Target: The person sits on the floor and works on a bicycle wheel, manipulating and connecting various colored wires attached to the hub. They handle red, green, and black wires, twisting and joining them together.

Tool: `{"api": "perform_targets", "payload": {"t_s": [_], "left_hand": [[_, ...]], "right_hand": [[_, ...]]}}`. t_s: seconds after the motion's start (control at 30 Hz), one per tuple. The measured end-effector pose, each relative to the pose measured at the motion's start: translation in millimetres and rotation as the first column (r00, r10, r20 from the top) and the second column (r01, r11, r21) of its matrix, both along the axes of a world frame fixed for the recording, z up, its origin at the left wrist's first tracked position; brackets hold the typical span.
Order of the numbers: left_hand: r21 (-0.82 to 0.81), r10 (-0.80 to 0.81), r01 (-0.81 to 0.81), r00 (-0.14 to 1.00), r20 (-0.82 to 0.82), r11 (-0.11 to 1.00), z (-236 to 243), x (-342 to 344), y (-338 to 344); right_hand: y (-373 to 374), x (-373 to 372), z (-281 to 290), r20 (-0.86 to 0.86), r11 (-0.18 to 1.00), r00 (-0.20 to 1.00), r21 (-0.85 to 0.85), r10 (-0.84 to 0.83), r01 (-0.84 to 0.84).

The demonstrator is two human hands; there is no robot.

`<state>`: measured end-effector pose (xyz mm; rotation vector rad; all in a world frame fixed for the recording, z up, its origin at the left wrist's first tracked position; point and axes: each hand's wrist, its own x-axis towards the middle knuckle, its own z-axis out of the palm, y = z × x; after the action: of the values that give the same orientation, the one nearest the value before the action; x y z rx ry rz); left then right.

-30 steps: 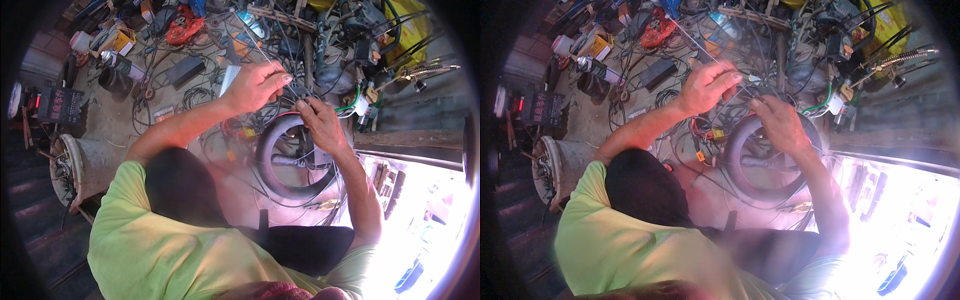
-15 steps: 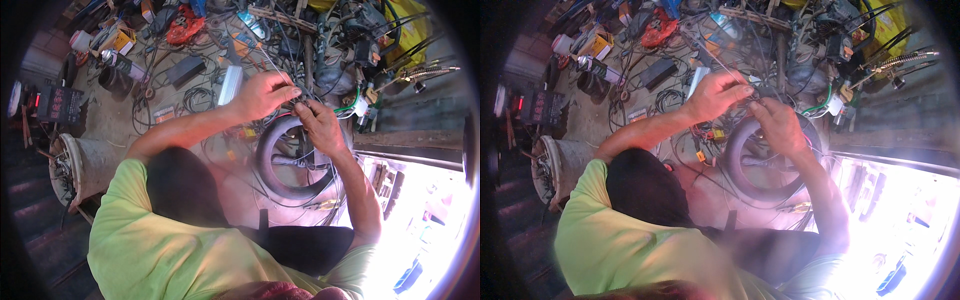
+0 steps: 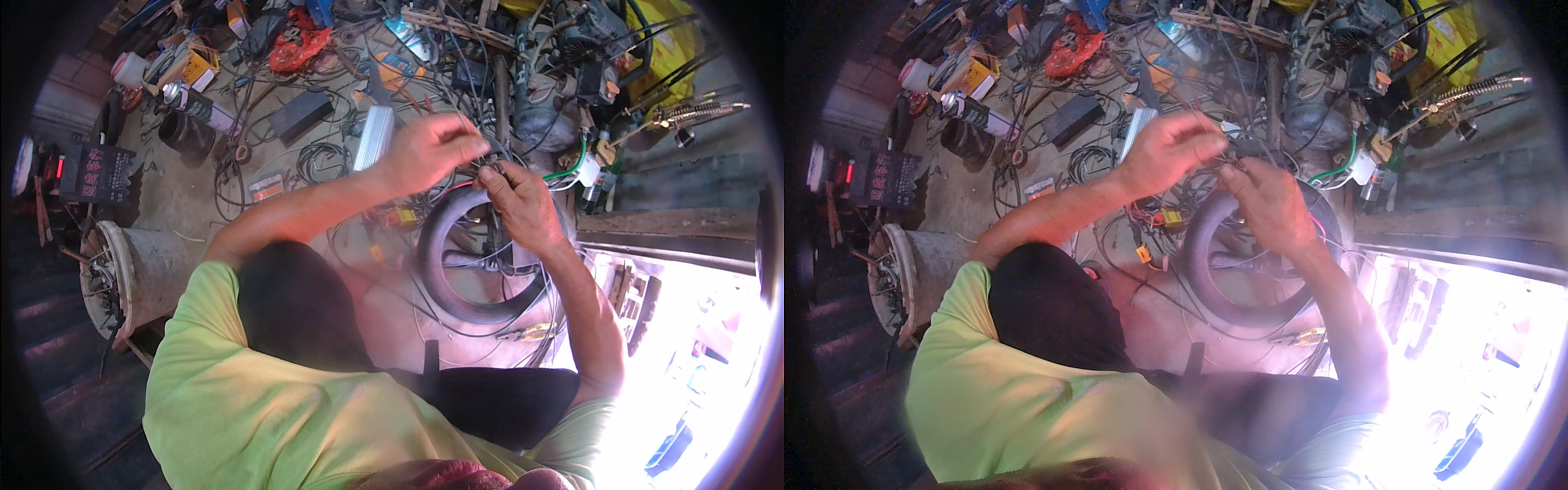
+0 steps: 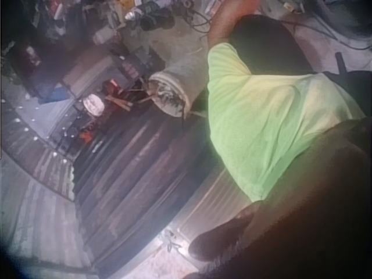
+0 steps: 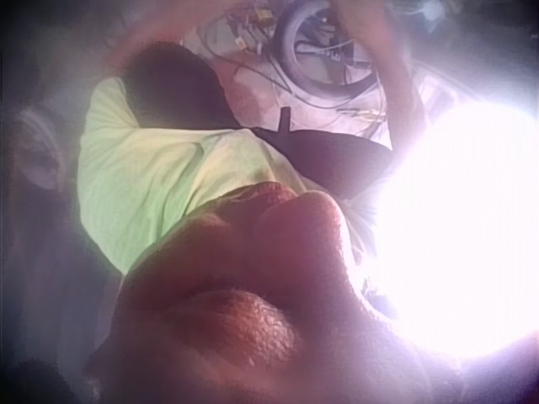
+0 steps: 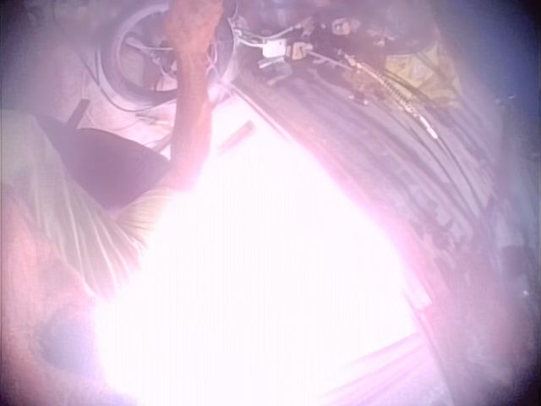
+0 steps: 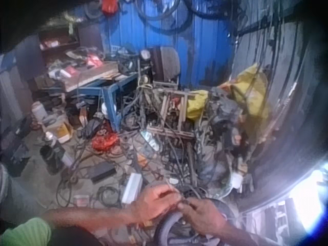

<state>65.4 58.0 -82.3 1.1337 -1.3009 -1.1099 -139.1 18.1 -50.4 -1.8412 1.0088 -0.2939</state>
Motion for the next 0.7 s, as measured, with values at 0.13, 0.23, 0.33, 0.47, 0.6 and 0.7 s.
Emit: {"api": "perform_targets", "payload": {"t_s": [0.13, 0.23, 0.33, 0.47, 0.6, 0.7], "left_hand": [[-0.035, -0.001, 0.001, 1.000, 0.008, 0.999, 1, 6, -2], [-0.060, -0.012, 0.011, 1.000, -0.017, 0.998, -11, -8, 4], [-0.003, -0.052, 0.052, 0.995, -0.085, 0.999, -13, -11, 3], [0.003, 0.004, -0.004, 0.993, -0.114, 1.000, 6, 5, -5], [-0.034, 0.027, -0.031, 0.996, -0.090, 0.999, -10, 6, -6], [-0.035, -0.049, 0.046, 0.996, -0.079, 0.998, -15, -7, -1]], "right_hand": [[-2, 0, 2, -0.002, 1.000, 1.000, 0.008, 0.014, -0.014], [-1, 3, 4, 0.008, 1.000, 1.000, 0.003, 0.019, -0.019], [0, 2, -4, 0.047, 1.000, 0.999, 0.008, 0.010, -0.011], [-2, -1, -2, 0.018, 1.000, 1.000, 0.010, 0.013, -0.014], [-2, 5, 6, 0.028, 1.000, 0.999, 0.016, 0.017, -0.017], [-4, 3, -7, 0.017, 1.000, 1.000, 0.007, 0.010, -0.010]]}}
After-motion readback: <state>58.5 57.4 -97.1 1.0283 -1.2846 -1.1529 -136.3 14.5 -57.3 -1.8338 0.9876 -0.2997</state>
